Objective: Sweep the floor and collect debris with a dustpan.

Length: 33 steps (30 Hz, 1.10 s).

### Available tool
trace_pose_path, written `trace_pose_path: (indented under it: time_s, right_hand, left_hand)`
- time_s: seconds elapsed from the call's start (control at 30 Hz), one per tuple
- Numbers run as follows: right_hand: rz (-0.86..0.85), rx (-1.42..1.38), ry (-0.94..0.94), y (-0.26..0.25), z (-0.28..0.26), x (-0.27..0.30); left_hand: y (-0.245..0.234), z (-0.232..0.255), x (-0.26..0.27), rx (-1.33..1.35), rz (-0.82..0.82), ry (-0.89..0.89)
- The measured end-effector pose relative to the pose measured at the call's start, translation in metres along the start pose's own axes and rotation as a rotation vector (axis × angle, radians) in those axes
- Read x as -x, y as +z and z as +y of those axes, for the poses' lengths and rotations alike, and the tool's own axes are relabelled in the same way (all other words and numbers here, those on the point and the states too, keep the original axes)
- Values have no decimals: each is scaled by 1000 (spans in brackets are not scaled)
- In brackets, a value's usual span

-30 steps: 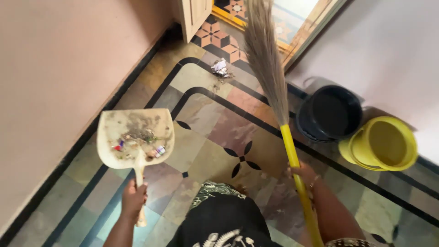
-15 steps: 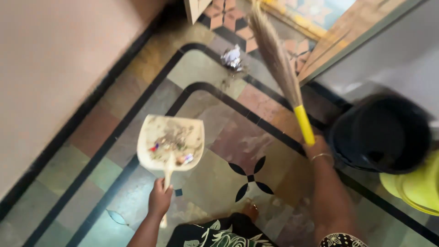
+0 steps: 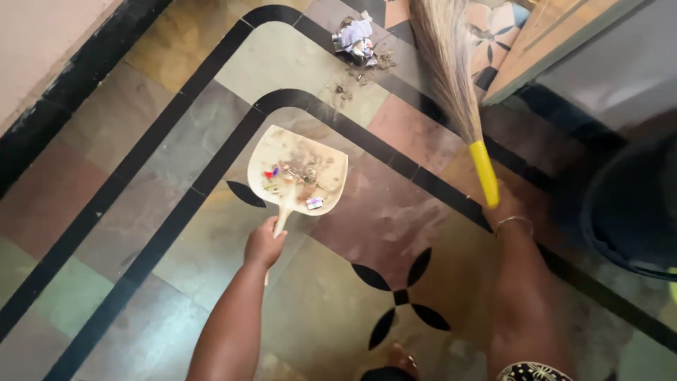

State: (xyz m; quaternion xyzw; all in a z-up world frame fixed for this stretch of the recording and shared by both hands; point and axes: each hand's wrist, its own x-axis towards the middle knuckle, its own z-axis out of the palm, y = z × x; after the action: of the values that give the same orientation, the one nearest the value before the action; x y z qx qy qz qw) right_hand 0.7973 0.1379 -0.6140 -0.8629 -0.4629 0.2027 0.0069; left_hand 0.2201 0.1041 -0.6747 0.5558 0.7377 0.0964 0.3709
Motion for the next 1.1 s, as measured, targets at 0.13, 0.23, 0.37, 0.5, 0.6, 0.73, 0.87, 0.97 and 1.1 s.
trace_pose_path:
  time_s: [0.13,0.23,0.37,0.5,0.6,0.73,0.87,0.97,1.1]
  right_hand:
    - [45,1,-86,34,3,-36]
    - [80,47,-165,30,-8,-47]
    - [108,146,-260,9,-23,-38]
    - [-45,283,-86,-49,-76,8]
    - [-93,409,-96,-53,-70,9]
    - [33,438,-308,-31,3,0]
    - [-100,401,-180,-60,-5,71]
    - [-133,332,-60,-68,33,98]
    - [46,327,-112,-28,109,105]
  left_hand:
    - [33,-16,-40,50,11,15]
    - [54,-21,-73,122,31,80]
    - [71,-29,-94,116,-6,101]
    - [65,-28,-104,71,-36,117]
    - [57,-53,-110,16,-174,40]
    - [63,-100,-94,-55,-230,154]
    - [36,-90,-47,170,-326,-98]
    - [35,-97,-35,210,-211,-74]
    - [24,-94,-39,44,8,41]
